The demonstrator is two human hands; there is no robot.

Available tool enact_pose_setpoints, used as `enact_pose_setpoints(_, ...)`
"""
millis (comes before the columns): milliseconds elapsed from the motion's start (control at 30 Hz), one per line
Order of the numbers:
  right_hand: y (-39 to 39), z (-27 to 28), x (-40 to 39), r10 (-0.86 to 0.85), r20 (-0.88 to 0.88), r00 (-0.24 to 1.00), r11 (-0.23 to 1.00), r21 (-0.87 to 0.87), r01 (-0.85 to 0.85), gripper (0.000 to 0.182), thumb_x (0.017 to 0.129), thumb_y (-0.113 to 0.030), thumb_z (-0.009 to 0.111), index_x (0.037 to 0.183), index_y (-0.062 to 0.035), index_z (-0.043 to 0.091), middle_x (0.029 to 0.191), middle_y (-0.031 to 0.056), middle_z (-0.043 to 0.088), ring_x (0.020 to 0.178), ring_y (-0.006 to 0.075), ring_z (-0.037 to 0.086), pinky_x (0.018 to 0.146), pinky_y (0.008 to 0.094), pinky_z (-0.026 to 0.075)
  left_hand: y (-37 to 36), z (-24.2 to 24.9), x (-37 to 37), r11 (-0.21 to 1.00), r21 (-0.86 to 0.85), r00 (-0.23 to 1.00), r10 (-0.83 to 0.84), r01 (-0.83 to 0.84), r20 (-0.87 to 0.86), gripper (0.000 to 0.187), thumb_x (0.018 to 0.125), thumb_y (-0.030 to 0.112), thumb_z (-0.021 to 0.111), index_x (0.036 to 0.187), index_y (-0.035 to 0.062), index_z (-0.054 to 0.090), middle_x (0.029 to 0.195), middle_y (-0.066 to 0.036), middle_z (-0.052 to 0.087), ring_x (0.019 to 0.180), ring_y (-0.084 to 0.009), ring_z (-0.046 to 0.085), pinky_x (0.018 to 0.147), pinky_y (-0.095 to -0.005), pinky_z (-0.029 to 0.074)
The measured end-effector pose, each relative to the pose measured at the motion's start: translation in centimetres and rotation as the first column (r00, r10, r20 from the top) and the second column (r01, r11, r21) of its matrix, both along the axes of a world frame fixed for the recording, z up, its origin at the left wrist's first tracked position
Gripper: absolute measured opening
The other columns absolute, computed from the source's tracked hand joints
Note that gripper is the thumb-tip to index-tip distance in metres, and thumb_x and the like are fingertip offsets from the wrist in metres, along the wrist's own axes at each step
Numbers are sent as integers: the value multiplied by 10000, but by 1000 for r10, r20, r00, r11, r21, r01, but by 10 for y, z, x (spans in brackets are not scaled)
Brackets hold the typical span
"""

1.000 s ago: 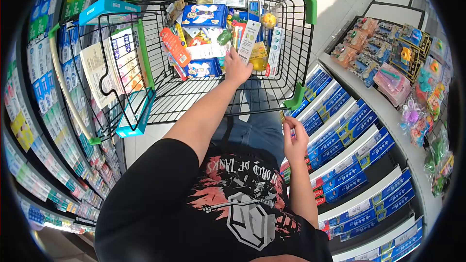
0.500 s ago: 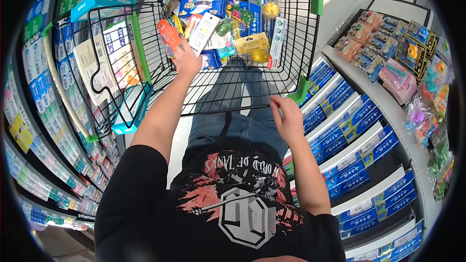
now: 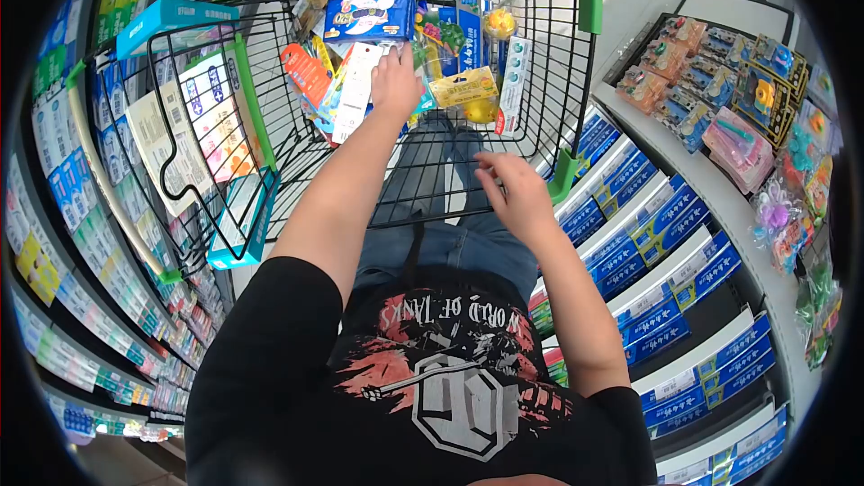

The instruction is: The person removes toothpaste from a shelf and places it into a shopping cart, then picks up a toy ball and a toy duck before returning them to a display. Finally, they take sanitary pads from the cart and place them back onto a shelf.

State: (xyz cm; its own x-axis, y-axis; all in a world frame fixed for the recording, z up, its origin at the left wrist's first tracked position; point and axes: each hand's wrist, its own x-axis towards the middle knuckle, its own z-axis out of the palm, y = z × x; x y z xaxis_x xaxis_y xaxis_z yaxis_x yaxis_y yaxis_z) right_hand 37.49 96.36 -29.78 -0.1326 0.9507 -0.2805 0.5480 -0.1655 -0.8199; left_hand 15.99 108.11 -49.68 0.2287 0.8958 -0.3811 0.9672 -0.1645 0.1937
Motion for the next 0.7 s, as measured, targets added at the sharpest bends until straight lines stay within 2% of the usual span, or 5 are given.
enact_pose_setpoints(233,-7,9,-8,-272,-147,951,957,-147,251,192,925,-94,685,1100,-20,656,880,125,669,853,267,687,784,358,547,-7,25,11,986,-64,962,164,-154,219,554,849,222,720,1321,23,510,1172,-181,634,1155,-355,571,1004,-468,435)
enact_pose_setpoints(367,-2,4,-15,-518,-247,819,849,-264,458,519,921,-152,730,1363,10,512,1296,185,616,1106,268,652,902,365,548,-31,119,38,940,-263,745,333,-216,578,583,817,254,771,1279,6,515,1171,-190,624,1060,-370,612,935,-462,482)
enact_pose_setpoints(400,-5,-3,-15,-591,-294,751,795,-373,479,686,921,-166,742,1463,39,377,1459,220,493,1211,276,597,964,371,524,-40,144,47,952,-249,718,297,-176,630,590,804,246,789,1271,10,517,1165,-183,621,1044,-350,619,912,-440,498)
enact_pose_setpoints(533,3,15,-11,-872,-385,303,490,-661,569,636,942,-113,709,1450,62,370,1417,219,514,1145,214,621,967,309,501,-68,191,75,943,-301,597,324,-142,733,649,740,218,861,1269,41,529,1150,-144,614,1026,-260,634,868,-371,531)
enact_pose_setpoints(700,-18,26,15,-823,-422,380,561,-504,656,471,936,-11,679,1366,50,496,1154,99,648,1084,137,630,927,268,505,-26,164,85,952,-126,432,-8,280,902,654,725,313,884,1239,54,573,1073,-117,641,986,-262,654,861,-368,530)
